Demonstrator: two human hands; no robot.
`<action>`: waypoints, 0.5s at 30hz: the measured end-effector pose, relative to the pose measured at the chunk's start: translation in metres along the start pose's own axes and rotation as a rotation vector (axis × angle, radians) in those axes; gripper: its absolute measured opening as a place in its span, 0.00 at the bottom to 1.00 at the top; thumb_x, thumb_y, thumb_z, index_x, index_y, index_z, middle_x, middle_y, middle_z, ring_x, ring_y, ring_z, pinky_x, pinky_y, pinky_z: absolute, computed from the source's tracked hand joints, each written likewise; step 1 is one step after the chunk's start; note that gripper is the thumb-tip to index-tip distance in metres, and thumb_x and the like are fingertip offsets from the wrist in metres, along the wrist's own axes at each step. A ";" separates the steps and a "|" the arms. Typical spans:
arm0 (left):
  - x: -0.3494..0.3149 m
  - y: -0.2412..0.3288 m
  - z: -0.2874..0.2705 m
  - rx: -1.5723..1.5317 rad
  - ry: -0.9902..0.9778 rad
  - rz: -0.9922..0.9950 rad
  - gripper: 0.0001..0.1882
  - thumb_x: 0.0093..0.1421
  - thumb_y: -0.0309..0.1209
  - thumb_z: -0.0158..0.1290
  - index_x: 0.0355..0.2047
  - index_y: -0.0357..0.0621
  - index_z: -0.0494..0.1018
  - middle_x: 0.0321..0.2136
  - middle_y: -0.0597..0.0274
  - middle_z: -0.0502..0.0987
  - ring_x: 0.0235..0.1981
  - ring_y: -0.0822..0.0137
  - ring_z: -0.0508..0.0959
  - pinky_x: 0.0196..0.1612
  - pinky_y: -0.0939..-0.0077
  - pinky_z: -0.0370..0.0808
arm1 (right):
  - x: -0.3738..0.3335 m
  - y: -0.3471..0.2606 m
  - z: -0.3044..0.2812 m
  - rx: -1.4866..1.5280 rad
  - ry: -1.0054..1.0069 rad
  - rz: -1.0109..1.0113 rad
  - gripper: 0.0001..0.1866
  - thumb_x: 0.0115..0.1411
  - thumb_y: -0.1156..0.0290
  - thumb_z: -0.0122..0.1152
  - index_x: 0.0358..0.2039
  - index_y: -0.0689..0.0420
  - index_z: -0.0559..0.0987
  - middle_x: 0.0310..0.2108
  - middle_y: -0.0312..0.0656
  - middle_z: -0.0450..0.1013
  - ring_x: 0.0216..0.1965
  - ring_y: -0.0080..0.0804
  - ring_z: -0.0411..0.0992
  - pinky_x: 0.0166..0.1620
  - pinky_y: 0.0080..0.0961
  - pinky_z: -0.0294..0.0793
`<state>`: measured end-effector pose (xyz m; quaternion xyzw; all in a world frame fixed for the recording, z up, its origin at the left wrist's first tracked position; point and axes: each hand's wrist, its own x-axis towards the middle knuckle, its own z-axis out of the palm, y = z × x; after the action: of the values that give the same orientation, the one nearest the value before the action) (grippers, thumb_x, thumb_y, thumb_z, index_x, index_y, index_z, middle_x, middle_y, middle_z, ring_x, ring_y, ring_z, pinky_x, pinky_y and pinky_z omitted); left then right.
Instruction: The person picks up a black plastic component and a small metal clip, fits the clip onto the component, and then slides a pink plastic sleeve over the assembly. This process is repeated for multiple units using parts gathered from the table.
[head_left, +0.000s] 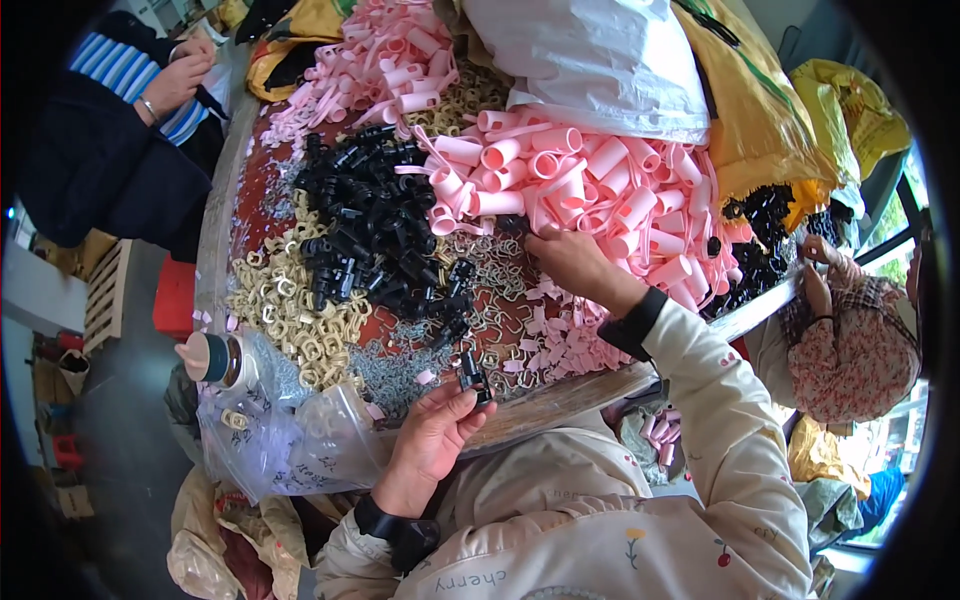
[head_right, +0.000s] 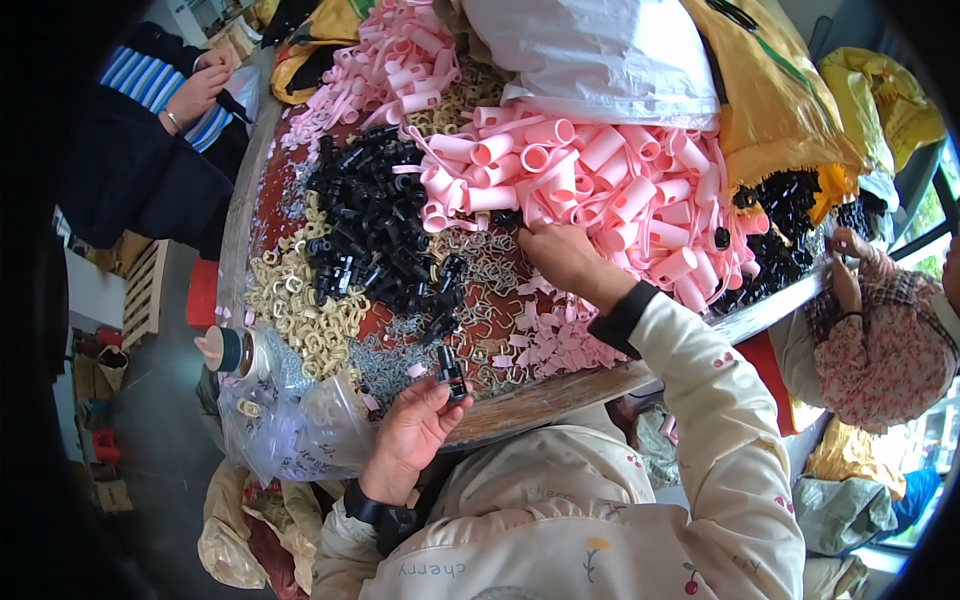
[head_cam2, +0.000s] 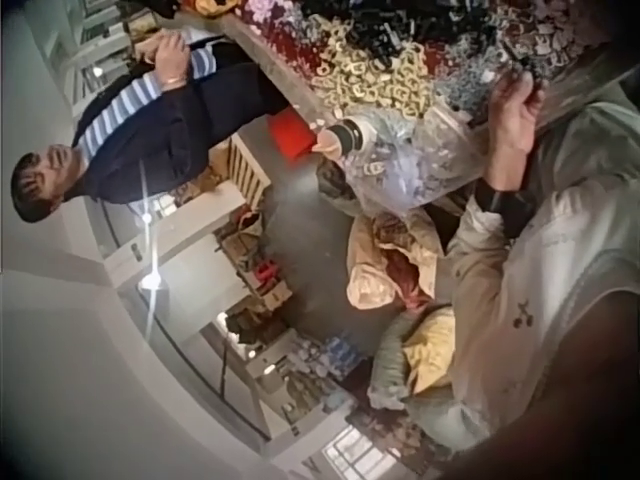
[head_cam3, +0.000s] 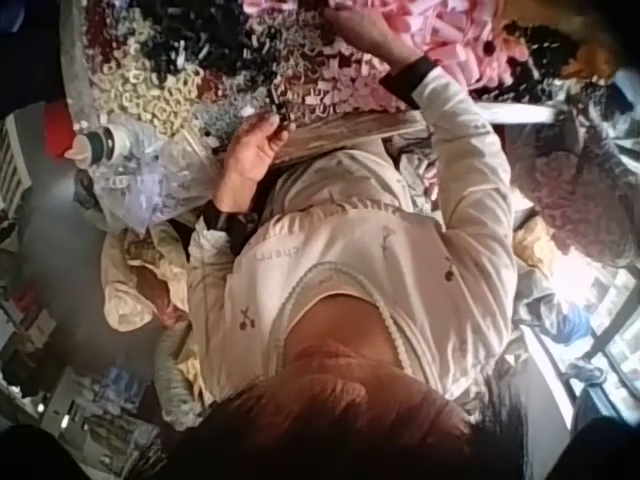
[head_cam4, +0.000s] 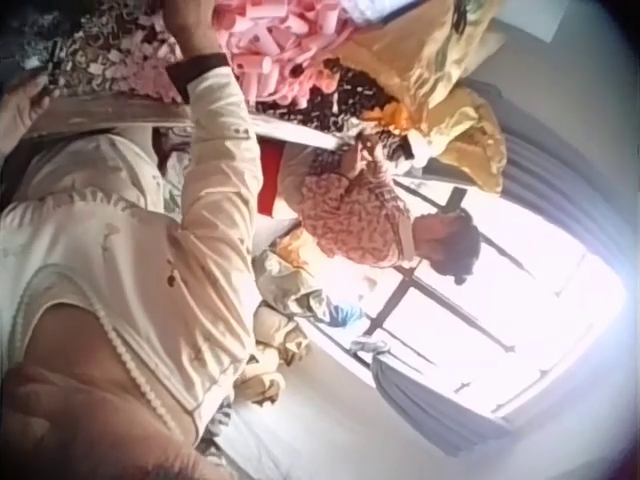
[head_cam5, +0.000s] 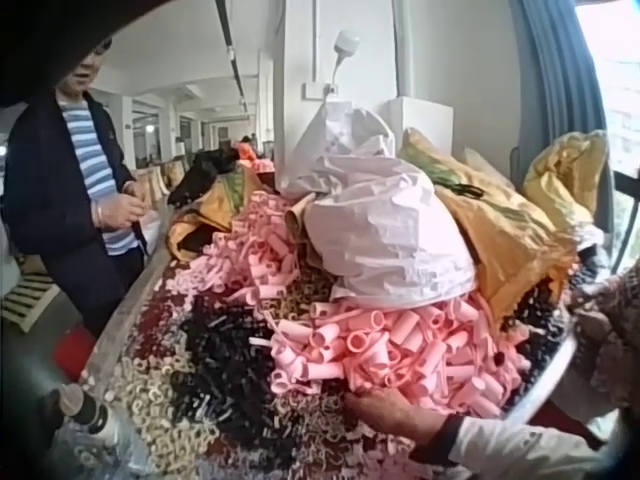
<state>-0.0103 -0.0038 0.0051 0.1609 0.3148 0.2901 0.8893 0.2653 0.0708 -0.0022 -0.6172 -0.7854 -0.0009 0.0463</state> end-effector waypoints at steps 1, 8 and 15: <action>0.000 0.001 0.000 0.004 0.008 0.005 0.10 0.52 0.25 0.48 0.36 0.38 0.69 0.33 0.53 0.72 0.33 0.65 0.74 0.33 0.83 0.73 | -0.003 0.004 -0.001 -0.006 0.003 -0.007 0.10 0.48 0.70 0.52 0.31 0.58 0.67 0.25 0.42 0.65 0.23 0.35 0.68 0.25 0.28 0.67; -0.005 -0.003 0.006 0.036 0.009 0.059 0.10 0.52 0.25 0.48 0.36 0.39 0.68 0.33 0.56 0.73 0.33 0.66 0.74 0.35 0.82 0.72 | -0.051 -0.056 -0.037 1.310 -0.154 -0.007 0.06 0.54 0.69 0.49 0.27 0.57 0.67 0.18 0.29 0.61 0.18 0.16 0.57 0.21 0.12 0.57; 0.002 -0.007 0.012 -0.047 -0.144 0.056 0.10 0.51 0.26 0.49 0.36 0.41 0.68 0.33 0.59 0.73 0.34 0.67 0.73 0.39 0.76 0.71 | -0.077 -0.087 -0.036 1.904 -0.836 0.165 0.09 0.54 0.65 0.51 0.30 0.57 0.66 0.21 0.28 0.62 0.19 0.12 0.54 0.21 0.10 0.55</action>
<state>0.0019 -0.0094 0.0093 0.1691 0.2387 0.3100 0.9046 0.2010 -0.0265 0.0325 -0.3284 -0.3700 0.8357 0.2384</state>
